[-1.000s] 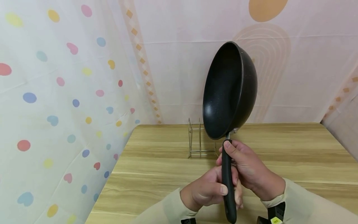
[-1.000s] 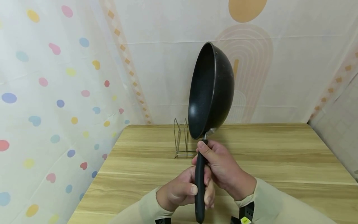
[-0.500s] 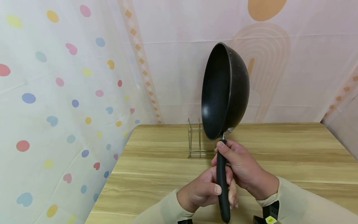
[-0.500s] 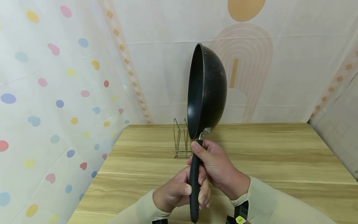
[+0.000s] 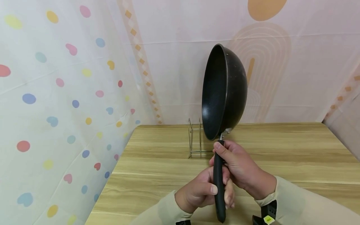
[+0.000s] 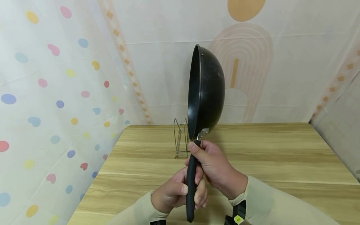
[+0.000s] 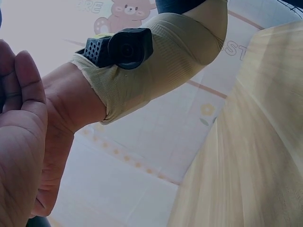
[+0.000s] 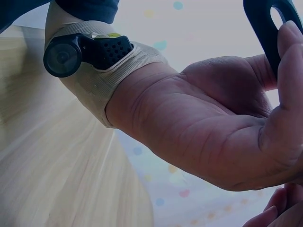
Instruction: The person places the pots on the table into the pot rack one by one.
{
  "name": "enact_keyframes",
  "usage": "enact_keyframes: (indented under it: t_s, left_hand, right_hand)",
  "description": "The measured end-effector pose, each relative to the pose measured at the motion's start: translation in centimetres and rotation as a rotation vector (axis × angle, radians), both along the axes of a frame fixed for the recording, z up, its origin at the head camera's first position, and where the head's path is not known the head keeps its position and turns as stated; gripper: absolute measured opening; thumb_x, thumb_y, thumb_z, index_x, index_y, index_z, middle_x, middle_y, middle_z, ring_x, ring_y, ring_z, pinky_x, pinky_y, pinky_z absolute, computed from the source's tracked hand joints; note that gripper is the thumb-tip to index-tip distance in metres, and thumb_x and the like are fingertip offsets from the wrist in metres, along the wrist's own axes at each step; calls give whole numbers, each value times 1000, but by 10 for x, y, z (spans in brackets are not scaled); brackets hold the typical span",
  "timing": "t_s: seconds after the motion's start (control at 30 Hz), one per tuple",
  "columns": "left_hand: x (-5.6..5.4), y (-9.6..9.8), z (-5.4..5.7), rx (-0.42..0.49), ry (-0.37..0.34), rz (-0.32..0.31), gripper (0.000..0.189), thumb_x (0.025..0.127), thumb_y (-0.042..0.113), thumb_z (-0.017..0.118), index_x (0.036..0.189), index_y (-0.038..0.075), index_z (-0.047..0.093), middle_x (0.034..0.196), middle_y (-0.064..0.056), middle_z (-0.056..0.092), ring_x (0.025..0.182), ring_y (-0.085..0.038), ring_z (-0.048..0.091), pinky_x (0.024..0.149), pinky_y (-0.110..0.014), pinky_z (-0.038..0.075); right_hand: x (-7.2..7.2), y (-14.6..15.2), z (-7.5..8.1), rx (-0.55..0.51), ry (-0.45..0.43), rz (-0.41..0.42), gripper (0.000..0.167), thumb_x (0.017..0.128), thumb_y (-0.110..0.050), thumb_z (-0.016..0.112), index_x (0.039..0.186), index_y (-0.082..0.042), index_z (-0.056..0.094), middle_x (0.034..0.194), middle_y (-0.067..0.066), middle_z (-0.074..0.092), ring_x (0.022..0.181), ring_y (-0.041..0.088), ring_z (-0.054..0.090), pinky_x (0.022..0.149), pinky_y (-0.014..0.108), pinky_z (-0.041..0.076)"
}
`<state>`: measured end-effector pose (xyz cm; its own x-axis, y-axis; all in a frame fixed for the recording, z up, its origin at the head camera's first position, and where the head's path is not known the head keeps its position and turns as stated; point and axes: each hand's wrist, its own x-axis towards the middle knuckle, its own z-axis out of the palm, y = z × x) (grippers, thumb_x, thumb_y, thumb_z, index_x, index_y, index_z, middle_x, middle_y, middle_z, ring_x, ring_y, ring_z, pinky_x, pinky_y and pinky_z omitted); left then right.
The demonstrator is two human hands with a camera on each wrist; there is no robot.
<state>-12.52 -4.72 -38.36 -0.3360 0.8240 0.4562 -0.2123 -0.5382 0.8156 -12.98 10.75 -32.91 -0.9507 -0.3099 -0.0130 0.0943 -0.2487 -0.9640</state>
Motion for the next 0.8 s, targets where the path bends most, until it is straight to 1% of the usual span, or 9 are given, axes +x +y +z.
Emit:
enact_keyframes:
  t_s: [0.17, 0.4, 0.57, 0.8]
  left_hand:
    - [0, -2, 1, 7, 8, 1, 27, 98, 42, 66, 105, 28, 43, 92, 17, 68, 81, -6, 60, 91, -27, 52]
    - [1, -4, 4, 34, 36, -13, 26, 100, 43, 65, 104, 27, 44, 94, 19, 67, 81, -4, 61, 90, -26, 53]
    - [1, -6, 3, 48, 51, -13, 25, 101, 42, 64, 104, 27, 44, 94, 19, 67, 81, -5, 61, 89, -26, 54]
    - [1, -10, 2, 46, 50, -11, 26, 100, 42, 64, 103, 28, 43, 94, 19, 67, 81, -4, 61, 89, -25, 54]
  right_hand:
    - [0, -2, 1, 2, -11, 1, 22, 110, -31, 58, 97, -12, 56, 77, -2, 73, 76, 14, 71, 73, 28, 58]
    - [0, -6, 2, 21, -13, -7, 22, 110, -31, 58, 99, -11, 56, 76, -1, 72, 75, 13, 71, 72, 27, 57]
    - [0, -10, 3, 16, -10, -12, 21, 109, -28, 59, 98, -11, 56, 75, -1, 71, 74, 13, 70, 72, 27, 57]
    - [1, -14, 4, 24, -1, -7, 24, 109, -28, 59, 97, -8, 53, 75, 0, 71, 72, 14, 70, 75, 29, 59]
